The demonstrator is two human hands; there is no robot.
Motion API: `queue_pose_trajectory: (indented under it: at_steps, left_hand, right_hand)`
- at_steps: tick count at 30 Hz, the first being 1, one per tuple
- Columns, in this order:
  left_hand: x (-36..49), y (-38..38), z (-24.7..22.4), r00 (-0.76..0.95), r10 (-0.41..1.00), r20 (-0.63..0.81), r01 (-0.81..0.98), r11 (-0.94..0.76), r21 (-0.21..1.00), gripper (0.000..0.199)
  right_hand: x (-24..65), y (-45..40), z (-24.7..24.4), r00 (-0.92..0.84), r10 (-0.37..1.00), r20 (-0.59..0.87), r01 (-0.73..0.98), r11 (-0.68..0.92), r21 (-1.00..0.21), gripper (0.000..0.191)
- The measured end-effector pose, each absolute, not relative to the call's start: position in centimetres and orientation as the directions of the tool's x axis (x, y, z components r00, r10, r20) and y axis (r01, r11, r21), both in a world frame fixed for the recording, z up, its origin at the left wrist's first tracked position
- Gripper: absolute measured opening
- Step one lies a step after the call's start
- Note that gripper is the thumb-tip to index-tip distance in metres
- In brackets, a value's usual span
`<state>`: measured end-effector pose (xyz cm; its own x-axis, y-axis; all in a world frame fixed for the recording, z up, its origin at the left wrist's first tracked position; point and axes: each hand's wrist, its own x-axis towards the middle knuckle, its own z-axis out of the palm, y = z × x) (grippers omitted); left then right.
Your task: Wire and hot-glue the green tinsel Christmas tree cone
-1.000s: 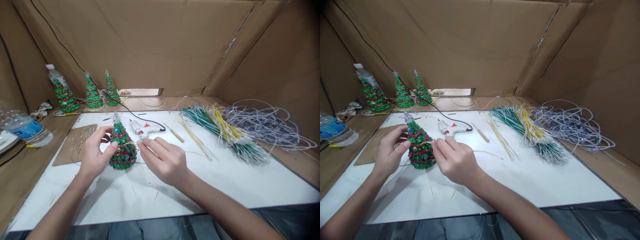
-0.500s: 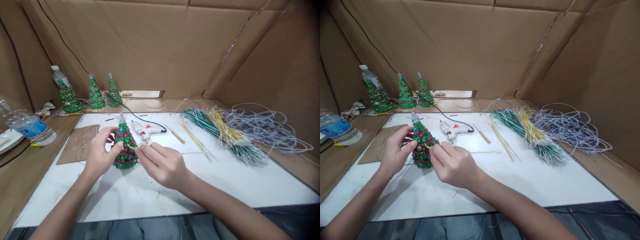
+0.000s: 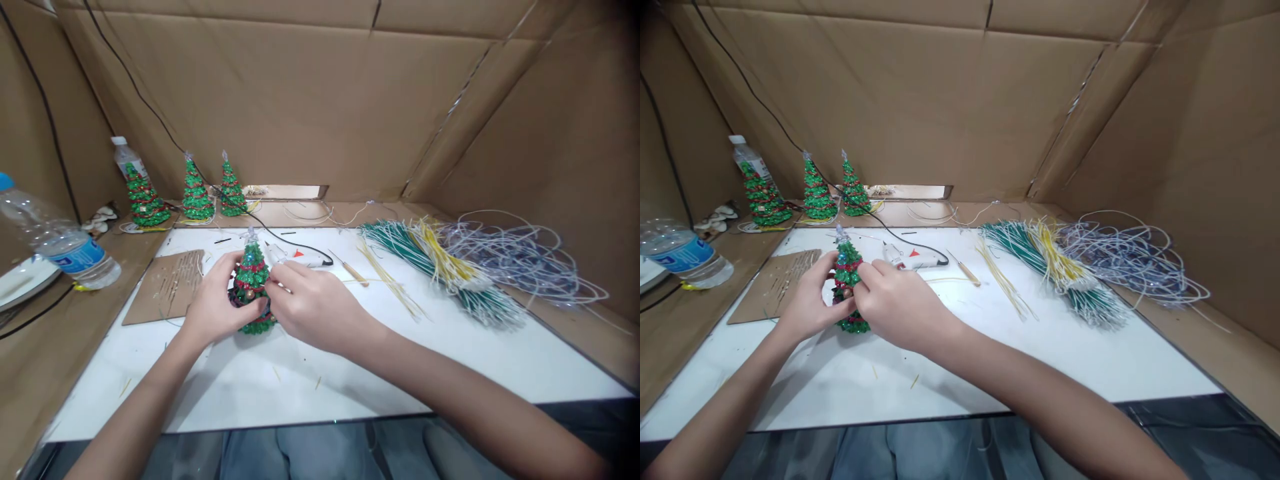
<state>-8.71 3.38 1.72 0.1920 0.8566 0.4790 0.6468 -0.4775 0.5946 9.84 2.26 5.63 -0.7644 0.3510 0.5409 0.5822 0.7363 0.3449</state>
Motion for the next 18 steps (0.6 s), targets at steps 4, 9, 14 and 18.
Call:
queue_pose_trajectory:
  at_steps: [4,9,14,18]
  left_hand:
    - [-8.6,3.5,1.6,0.237,0.86,0.451,0.63,-0.49,0.603,0.063]
    - [-8.6,3.6,1.6,0.262,0.849,0.459,0.607,-0.514,0.605,0.065]
    - [-8.7,4.0,1.1,0.234,0.879,0.415,0.577,-0.47,0.669,0.072]
    - [-8.8,4.1,0.9,0.215,0.888,0.406,0.578,-0.451,0.68,0.074]
  right_hand:
    - [9.4,2.5,6.7,-0.813,0.379,0.441,0.542,0.77,0.338,0.014]
    - [8.9,3.1,7.3,-0.853,0.372,0.365,0.484,0.825,0.29,0.018]
    - [8.8,3.4,7.8,-0.852,0.428,0.3,0.502,0.831,0.241,0.021]
    - [9.6,3.0,8.9,-0.844,0.474,0.249,0.521,0.835,0.178,0.025]
